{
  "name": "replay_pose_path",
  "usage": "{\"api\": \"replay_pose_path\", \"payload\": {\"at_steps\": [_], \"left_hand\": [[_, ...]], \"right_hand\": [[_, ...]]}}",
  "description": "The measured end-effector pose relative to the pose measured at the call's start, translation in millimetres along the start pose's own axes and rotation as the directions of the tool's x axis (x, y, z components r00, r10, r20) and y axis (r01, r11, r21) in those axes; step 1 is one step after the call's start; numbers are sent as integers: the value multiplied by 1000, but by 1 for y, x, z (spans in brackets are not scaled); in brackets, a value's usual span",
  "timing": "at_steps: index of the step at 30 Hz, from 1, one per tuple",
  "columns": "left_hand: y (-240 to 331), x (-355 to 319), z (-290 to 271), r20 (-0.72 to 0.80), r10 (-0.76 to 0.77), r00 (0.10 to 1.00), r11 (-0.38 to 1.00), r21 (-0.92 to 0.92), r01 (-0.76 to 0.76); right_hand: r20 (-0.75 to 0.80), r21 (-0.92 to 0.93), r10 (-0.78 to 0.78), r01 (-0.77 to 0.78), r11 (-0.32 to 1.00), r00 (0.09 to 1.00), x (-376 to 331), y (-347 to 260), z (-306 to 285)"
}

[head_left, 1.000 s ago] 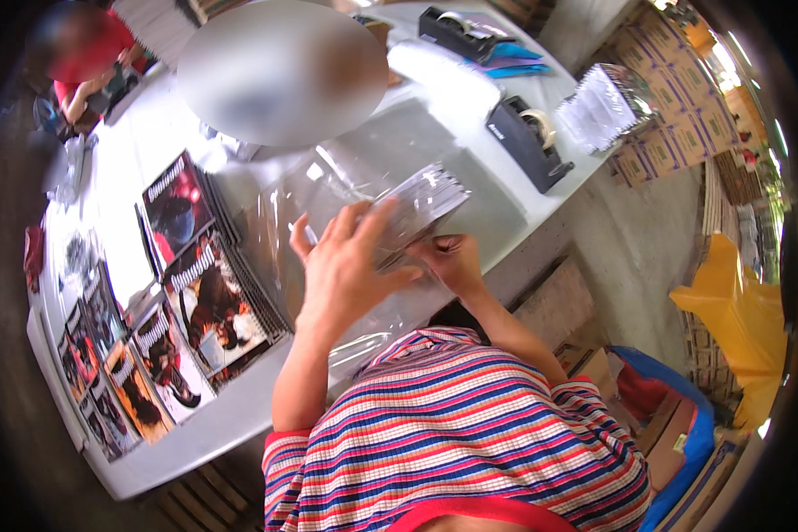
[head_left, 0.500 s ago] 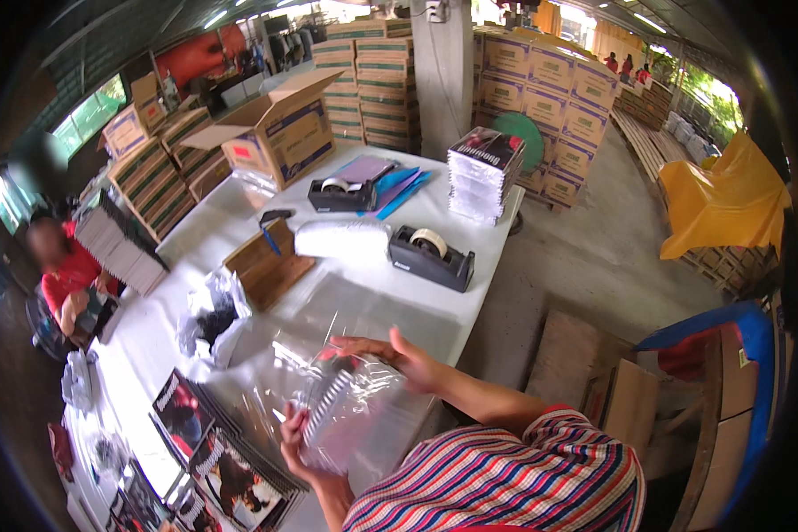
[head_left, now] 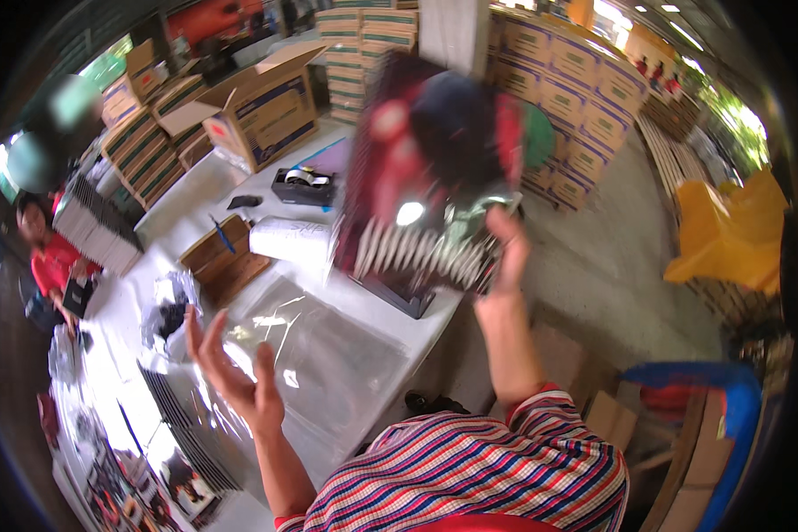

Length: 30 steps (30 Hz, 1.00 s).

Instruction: The person gathers spiral-bound notebooks from a table, places them into clear plastic sleeves, and seals the sleeves using a tape dispenser. The person repeats this process for multiple stacks of notebooks.

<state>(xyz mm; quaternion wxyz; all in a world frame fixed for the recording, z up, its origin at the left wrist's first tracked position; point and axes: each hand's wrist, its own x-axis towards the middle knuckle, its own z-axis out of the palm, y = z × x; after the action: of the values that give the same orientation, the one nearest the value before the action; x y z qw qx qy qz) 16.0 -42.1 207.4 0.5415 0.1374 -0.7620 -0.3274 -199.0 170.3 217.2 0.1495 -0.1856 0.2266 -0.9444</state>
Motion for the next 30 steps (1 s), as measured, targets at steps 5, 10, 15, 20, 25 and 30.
{"api": "replay_pose_path", "payload": {"at_steps": [5, 10, 15, 20, 25, 30], "left_hand": [[-30, -64, -16, 145, -484, 863, 850, 313, 424], [-42, -137, -58, -35, -618, 785, 658, 523, 542], [-22, -201, -85, -258, -696, 670, 427, 601, 676], [-13, -217, -85, -333, -723, 606, 338, 594, 730], [-8, -214, -109, -381, -655, 652, 337, 625, 704], [-3, -200, -143, -491, -609, 623, 238, 636, 734]], "right_hand": [[-34, -155, -101, 94, 983, 994, 135, -73, -38], [-288, -454, -289, 135, 880, 913, 217, -70, -155], [-474, -477, -126, -134, 869, 872, 209, -58, -177], [-418, -469, -66, -153, 870, 906, 213, -61, -183], [-330, -542, -127, -78, 836, 935, 218, -46, -179], [606, -759, -699, 12, -651, 380, 152, -65, -80]]}}
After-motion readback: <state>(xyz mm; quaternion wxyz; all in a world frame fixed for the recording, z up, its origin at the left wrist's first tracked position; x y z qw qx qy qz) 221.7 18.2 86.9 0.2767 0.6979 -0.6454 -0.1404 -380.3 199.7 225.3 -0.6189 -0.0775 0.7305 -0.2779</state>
